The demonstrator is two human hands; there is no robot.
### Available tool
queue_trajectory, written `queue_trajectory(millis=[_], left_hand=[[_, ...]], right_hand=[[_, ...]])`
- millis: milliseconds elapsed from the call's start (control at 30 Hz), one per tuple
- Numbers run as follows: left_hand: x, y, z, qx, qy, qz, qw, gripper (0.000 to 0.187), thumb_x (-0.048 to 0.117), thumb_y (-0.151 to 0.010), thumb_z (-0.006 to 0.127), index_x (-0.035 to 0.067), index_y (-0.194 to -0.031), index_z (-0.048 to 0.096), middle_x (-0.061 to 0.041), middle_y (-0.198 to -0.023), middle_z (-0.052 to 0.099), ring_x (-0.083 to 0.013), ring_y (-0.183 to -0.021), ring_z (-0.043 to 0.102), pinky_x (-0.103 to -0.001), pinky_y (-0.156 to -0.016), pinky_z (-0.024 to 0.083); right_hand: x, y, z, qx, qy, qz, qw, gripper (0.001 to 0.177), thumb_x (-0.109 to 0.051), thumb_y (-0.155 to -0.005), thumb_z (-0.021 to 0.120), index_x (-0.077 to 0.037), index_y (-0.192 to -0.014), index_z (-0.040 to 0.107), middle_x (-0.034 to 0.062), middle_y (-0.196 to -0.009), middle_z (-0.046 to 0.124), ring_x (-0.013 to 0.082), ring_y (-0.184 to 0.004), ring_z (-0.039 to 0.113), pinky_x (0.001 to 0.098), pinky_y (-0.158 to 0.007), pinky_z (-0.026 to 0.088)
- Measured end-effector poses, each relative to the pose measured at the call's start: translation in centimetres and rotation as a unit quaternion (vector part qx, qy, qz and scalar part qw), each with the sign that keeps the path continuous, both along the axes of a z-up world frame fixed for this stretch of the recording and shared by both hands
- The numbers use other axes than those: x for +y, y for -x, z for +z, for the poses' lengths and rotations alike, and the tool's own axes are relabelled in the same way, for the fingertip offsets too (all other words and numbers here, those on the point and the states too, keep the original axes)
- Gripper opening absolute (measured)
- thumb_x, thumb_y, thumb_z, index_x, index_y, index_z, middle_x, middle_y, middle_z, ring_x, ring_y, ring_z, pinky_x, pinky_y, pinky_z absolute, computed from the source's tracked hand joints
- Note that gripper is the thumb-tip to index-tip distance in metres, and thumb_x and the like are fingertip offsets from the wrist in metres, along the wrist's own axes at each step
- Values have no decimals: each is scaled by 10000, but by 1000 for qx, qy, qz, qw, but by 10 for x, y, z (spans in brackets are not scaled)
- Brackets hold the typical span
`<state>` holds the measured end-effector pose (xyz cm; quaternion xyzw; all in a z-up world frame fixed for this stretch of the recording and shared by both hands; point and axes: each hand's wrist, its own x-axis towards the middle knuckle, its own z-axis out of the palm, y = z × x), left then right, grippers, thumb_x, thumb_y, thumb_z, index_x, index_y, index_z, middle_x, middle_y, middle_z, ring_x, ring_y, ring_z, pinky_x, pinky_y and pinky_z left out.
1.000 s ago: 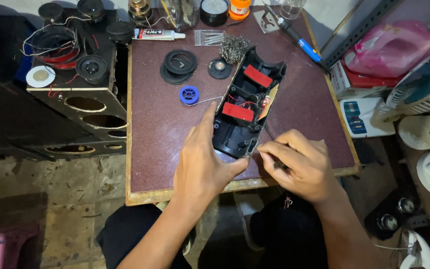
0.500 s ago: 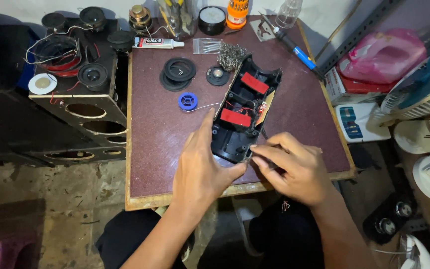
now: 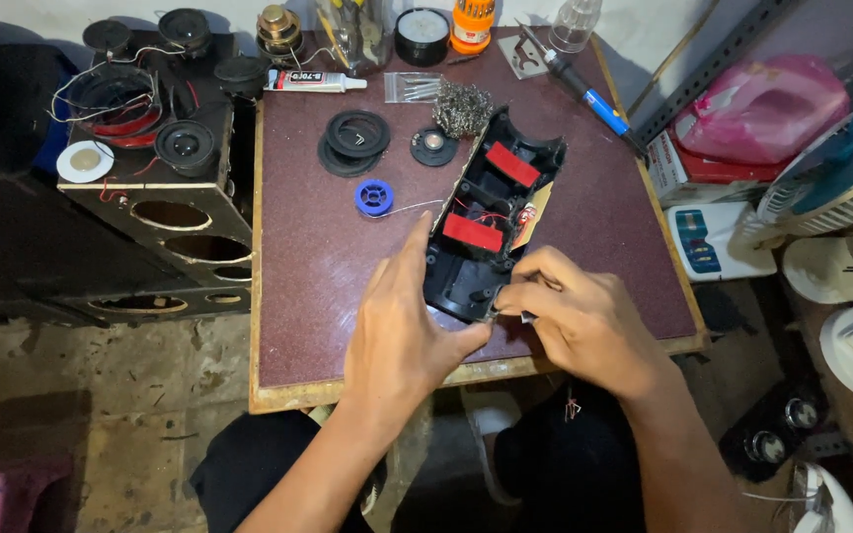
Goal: The person works on a disassembled electronic device, using a screwdriver to manipulate internal components and wires. They briefly pick up a metal bar and then continue adjusting the device's interior.
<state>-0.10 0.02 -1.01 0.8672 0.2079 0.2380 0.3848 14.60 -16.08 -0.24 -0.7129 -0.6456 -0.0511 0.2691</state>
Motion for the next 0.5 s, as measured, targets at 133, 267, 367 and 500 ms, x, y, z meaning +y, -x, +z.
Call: queue_trajectory(millis=[133, 267, 367, 500], left_hand=[[0, 0, 0, -3, 2, -4, 1000, 1119, 219, -603, 915, 49, -1550, 342, -163, -1380, 639, -352, -1132, 608, -446, -900, 520], [0, 1, -1, -6, -4, -5, 1000, 1129, 222, -598, 921, 49, -1551, 340, -160, -1357, 653, -351, -1113, 609, -441, -907, 516], [0, 1, 0, -3, -5, -4, 1000, 1142, 214, -594, 936, 47, -1552, 337, -165, -1340, 660, -352, -1128, 609, -453, -904, 525], [0, 2, 0, 2, -6, -8, 1000, 1173, 209, -586, 962, 52, -1559, 325, -171, -1310, 665, -348, -1118, 609, -457, -886, 529]], right_hand=[[1, -2, -4, 22, 17, -3, 1000, 380, 98, -793, 527, -157, -1020, 695, 59, -1024, 592, 207, -632, 605, 344, -510, 444], [1, -2, -2, 28, 17, 4, 999, 412, 125, -759, 500, -140, -1014, 684, 65, -1022, 594, 212, -631, 586, 336, -560, 443], [2, -1, -1, 38, 12, 5, 999, 383, 118, -772, 503, -130, -999, 688, 71, -1015, 600, 214, -617, 588, 335, -547, 448], [2, 1, -1, 24, 0, 7, 1000, 385, 131, -763, 522, -111, -1005, 698, 83, -1021, 621, 218, -630, 621, 334, -550, 482]])
